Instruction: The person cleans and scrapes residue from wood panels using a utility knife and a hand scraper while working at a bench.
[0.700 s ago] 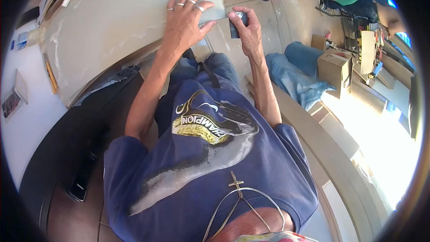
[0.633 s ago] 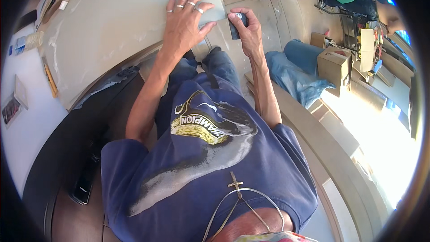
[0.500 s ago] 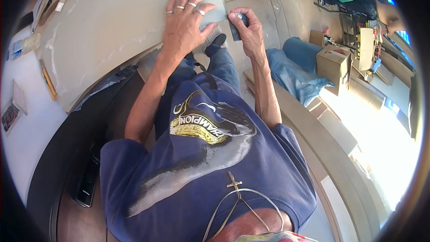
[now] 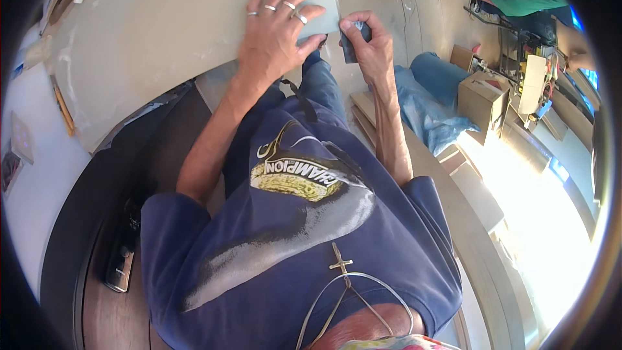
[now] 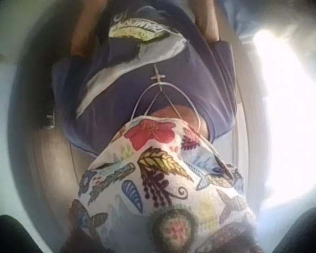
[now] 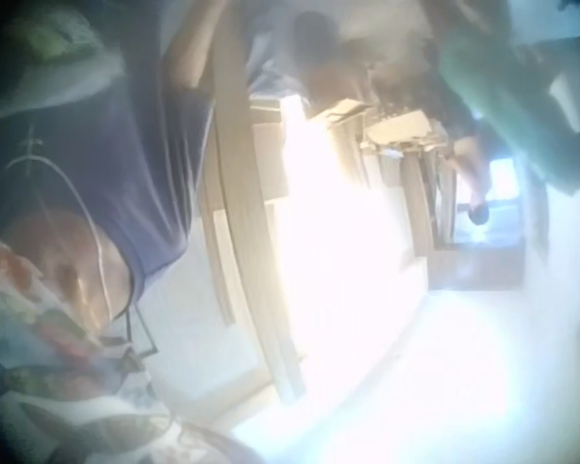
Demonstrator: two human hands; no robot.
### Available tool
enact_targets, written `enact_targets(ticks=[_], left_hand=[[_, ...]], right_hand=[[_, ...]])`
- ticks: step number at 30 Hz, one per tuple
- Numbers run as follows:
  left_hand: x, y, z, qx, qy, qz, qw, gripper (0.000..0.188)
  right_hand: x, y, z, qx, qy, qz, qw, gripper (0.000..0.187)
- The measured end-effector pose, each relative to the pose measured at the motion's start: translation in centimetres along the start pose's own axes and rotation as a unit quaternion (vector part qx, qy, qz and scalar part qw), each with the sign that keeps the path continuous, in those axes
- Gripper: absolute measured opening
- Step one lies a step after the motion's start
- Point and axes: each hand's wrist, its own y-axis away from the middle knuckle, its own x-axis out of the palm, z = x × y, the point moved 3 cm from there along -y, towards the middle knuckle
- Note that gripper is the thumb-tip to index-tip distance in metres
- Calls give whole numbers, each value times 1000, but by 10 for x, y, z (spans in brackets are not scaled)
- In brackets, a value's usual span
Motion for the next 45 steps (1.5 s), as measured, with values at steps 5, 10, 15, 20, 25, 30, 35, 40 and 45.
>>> enact_targets(ticks=[5, 10, 15, 20, 25, 30, 35, 40, 45], left_hand=[[-5, 1, 7, 4, -15, -7, 1000, 44], [-15, 12, 9, -5, -9, -4, 1000, 47], [-20, 15, 10, -9, -9, -4, 1000, 49], [-22, 16, 8, -16, -5, 4, 1000, 50], [-25, 16, 6, -18, -3, 6, 1000, 51], [-23, 15, 6, -9, 2, 5, 1000, 46], [-22, 13, 8, -17, 0, 9, 1000, 50], [-22, 14, 7, -9, -7, 15, 1000, 51], [-21, 15, 8, -15, -1, 23, 1000, 50]], right_hand=[[6, -8, -5, -16, 41, 8, 999, 13], [16, 10, 1, -20, 50, 12, 998, 13], [16, 6, 5, 12, 5, 32, 999, 9], [20, 15, 0, 7, -46, 61, 997, 9], [27, 16, 11, 10, -16, 32, 999, 12], [25, 11, 8, -1, 13, 6, 1000, 14], [27, 20, 0, -28, 43, -18, 999, 16], [27, 21, 4, -23, 69, -24, 997, 16], [28, 17, 9, -28, 76, -24, 996, 16]])
